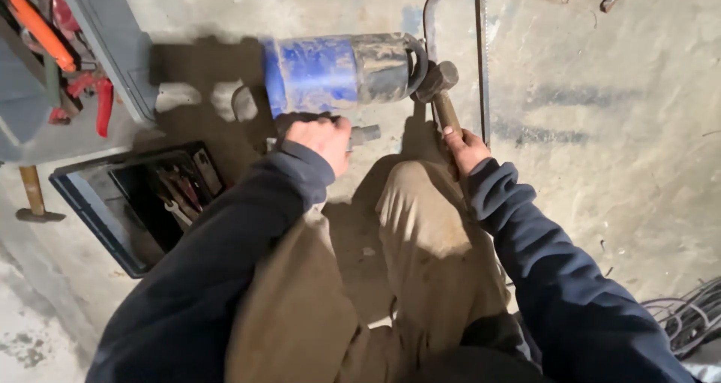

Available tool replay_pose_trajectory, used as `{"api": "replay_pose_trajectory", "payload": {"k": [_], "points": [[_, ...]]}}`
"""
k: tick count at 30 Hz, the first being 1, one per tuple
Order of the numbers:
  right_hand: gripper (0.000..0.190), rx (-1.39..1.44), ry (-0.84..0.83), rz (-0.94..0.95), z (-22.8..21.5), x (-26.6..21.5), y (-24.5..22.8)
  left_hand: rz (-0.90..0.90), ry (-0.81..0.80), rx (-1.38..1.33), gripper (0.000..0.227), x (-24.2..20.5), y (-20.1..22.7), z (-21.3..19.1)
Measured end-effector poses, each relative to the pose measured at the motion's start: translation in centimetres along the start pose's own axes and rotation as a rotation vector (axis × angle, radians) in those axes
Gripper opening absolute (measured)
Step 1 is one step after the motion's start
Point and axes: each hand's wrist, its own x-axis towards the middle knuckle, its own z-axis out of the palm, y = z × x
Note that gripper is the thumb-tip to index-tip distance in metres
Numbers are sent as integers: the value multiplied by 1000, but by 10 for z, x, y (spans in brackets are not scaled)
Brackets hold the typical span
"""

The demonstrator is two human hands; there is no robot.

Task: The person sits on the workshop floor working on a blue angle grinder. They handle a hacksaw frame, rummage through a toolbox, use pliers on the grinder, tap it with a mallet, and finally work on the tool by hand.

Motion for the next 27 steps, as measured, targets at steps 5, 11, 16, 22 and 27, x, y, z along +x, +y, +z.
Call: {"api": "replay_pose_trajectory", "payload": {"k": [5, 11, 16, 22, 27], "points": [[57, 74, -18, -65, -6, 14, 16, -115, -65, -147, 34, 6, 44, 0], [56, -56, -21, -78, -18, 0, 29, -210, -221, -304, 36, -12, 57, 42], [61, -169, -72, -33, -24, -2, 68, -168, -346, -391, 43, -17, 57, 52], [62, -221, -187, -162, -24, 4, 74, 43, -149, -603, 35, 58, 53, 2], [60, -195, -196, -134, -22, 5, 80, -9, 316, -1090, 35, 101, 29, 16]]}}
